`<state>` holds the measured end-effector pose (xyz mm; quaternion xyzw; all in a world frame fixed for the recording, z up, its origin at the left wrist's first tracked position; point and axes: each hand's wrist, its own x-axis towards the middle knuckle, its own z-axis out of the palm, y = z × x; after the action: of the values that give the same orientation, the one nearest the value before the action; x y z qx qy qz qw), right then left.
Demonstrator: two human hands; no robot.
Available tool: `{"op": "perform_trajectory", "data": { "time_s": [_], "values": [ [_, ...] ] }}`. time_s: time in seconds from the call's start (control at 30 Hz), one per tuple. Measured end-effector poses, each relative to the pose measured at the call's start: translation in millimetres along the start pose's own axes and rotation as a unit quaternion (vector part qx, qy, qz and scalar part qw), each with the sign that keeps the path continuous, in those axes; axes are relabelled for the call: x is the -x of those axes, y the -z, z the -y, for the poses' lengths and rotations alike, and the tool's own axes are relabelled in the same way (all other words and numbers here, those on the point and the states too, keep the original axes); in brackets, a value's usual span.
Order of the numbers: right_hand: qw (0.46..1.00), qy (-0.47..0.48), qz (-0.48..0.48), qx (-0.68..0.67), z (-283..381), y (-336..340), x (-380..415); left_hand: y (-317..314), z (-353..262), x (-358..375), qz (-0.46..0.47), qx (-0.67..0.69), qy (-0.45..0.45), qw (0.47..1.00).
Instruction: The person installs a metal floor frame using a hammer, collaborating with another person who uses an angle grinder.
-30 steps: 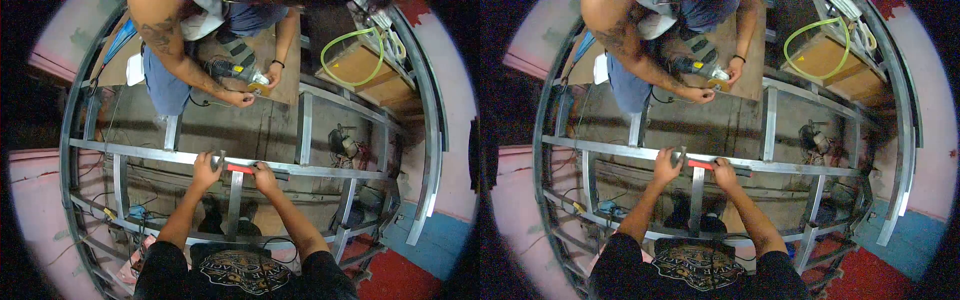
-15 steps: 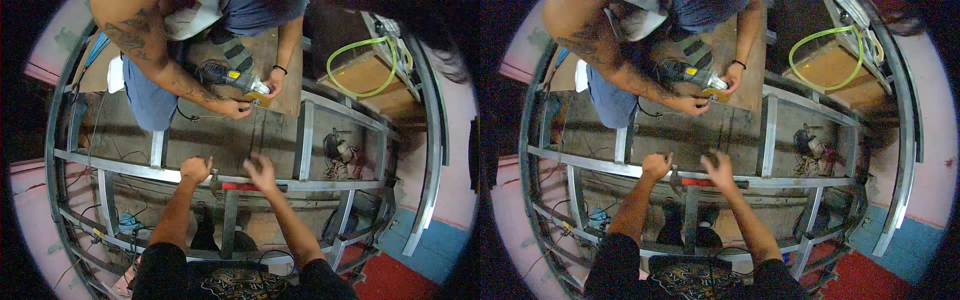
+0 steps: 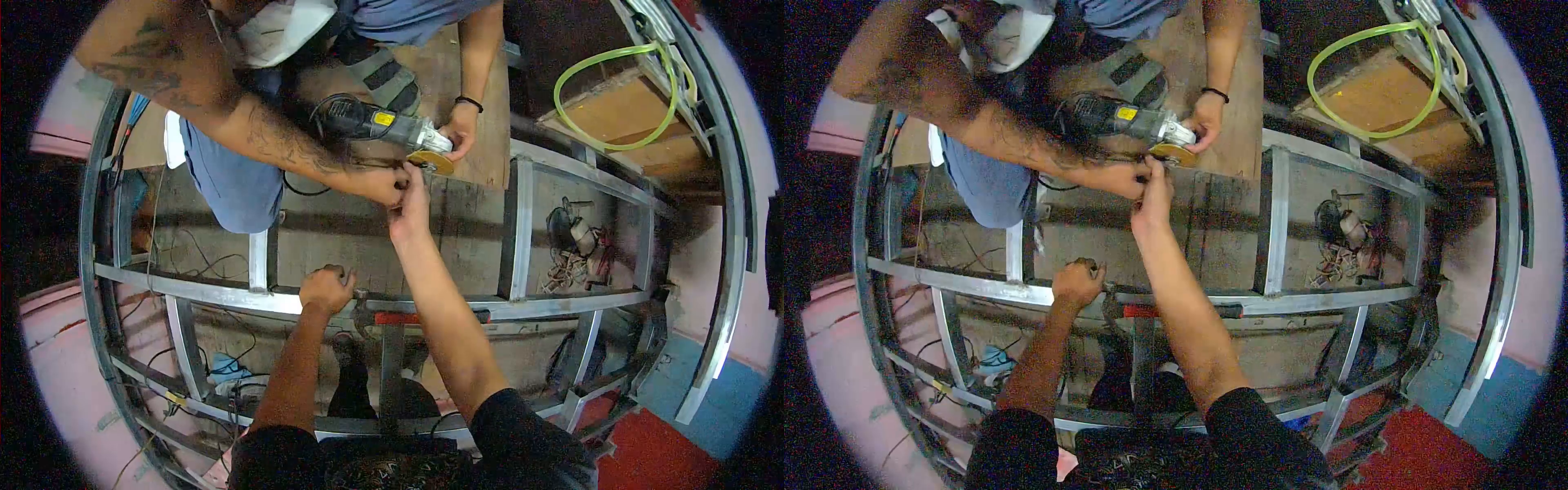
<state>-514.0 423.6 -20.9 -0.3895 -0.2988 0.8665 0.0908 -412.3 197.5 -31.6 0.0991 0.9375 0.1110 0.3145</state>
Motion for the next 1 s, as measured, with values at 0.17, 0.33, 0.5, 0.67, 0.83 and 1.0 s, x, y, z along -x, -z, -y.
{"op": "perform_trajectory", "data": {
  "time_s": [0.17,0.33,0.5,0.67,0.83,1.0],
  "values": [
    [0.999,-0.027,0.031,0.018,3.6,6.5,25.9,0.1,0.1,-2.6,0.006,-0.018,-0.003,1.000],
    [0.998,0.058,0.024,-0.013,9.4,10.3,80.0,6.9,-5.2,1.1,0.019,-0.003,0.011,1.000],
    [0.994,0.109,0.005,0.007,54.9,54.3,70.7,0.2,0.8,-0.9,0.008,-0.004,-0.002,1.000],
    [0.787,0.109,0.166,0.584,94.5,87.4,54.5,2.7,-2.5,1.4,0.034,0.024,0.030,0.999],
    [0.411,0.250,0.264,0.836,164.6,58.9,46.5,2.5,0.1,-0.4,0.005,0.022,0.015,1.000],
    [0.218,0.259,0.187,0.922,177.4,33.0,36.9,3.6,1.5,-1.1,0.019,0.018,0.009,1.000]
  ]
}}
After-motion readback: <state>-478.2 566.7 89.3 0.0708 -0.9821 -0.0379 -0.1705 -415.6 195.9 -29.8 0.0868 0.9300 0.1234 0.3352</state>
